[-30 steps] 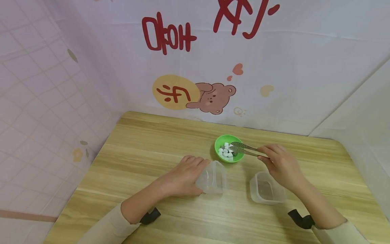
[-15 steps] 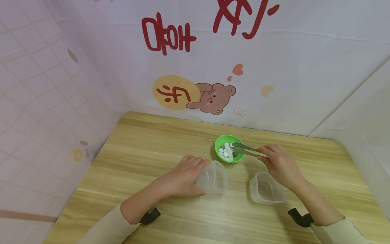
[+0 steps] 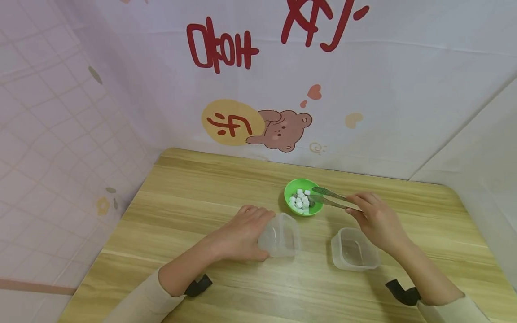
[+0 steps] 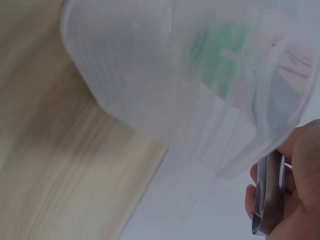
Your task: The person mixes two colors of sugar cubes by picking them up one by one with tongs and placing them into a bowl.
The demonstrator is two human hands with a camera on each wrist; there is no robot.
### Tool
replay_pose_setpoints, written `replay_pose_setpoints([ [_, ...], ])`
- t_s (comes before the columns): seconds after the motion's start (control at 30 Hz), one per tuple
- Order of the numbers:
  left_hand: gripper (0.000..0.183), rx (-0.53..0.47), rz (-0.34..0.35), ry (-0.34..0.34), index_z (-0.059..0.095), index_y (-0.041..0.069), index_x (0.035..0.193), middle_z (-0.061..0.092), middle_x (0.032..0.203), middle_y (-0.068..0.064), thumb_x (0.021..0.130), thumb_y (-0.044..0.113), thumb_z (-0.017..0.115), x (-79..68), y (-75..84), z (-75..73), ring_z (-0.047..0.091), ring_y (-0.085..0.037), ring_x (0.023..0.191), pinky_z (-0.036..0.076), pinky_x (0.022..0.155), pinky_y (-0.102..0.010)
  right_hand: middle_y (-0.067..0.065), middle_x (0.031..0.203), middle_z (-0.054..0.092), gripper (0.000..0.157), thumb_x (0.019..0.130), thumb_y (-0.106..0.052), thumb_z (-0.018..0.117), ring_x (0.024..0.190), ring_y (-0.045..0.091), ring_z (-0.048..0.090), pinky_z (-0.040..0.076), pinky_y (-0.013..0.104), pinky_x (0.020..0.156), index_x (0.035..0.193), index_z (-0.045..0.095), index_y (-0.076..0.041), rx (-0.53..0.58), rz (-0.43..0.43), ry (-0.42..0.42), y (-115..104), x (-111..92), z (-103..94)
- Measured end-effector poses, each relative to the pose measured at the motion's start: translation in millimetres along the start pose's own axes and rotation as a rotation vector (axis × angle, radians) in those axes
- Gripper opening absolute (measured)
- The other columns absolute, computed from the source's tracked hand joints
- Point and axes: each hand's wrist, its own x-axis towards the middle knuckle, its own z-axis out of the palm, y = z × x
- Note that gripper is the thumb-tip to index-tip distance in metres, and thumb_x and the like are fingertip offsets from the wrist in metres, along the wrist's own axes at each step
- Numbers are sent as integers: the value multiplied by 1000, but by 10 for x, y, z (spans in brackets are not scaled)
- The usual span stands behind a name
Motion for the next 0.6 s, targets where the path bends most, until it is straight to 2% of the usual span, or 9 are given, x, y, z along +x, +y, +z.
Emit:
replay_pose_setpoints([
  [0.37, 95, -60, -29, -59, 41, 2, 151, 56, 141, -7, 76, 34, 90, -19, -48, -28, 50, -23, 132, 29, 119, -45, 16, 110, 69, 52, 70, 12, 85, 100, 35, 63, 46, 33, 80, 119, 70, 5, 10, 61, 36, 69, -186, -134],
  [0.6, 90, -70, -36, -54, 44, 4, 144, 58, 128, -5, 70, 25, 91, -25, -68, -28, 55, -21, 121, 29, 119, -45, 18, 113, 69, 53, 71, 13, 85, 104, 38, 61, 43, 31, 85, 121, 69, 6, 3, 130, 54, 165, -343, -201],
])
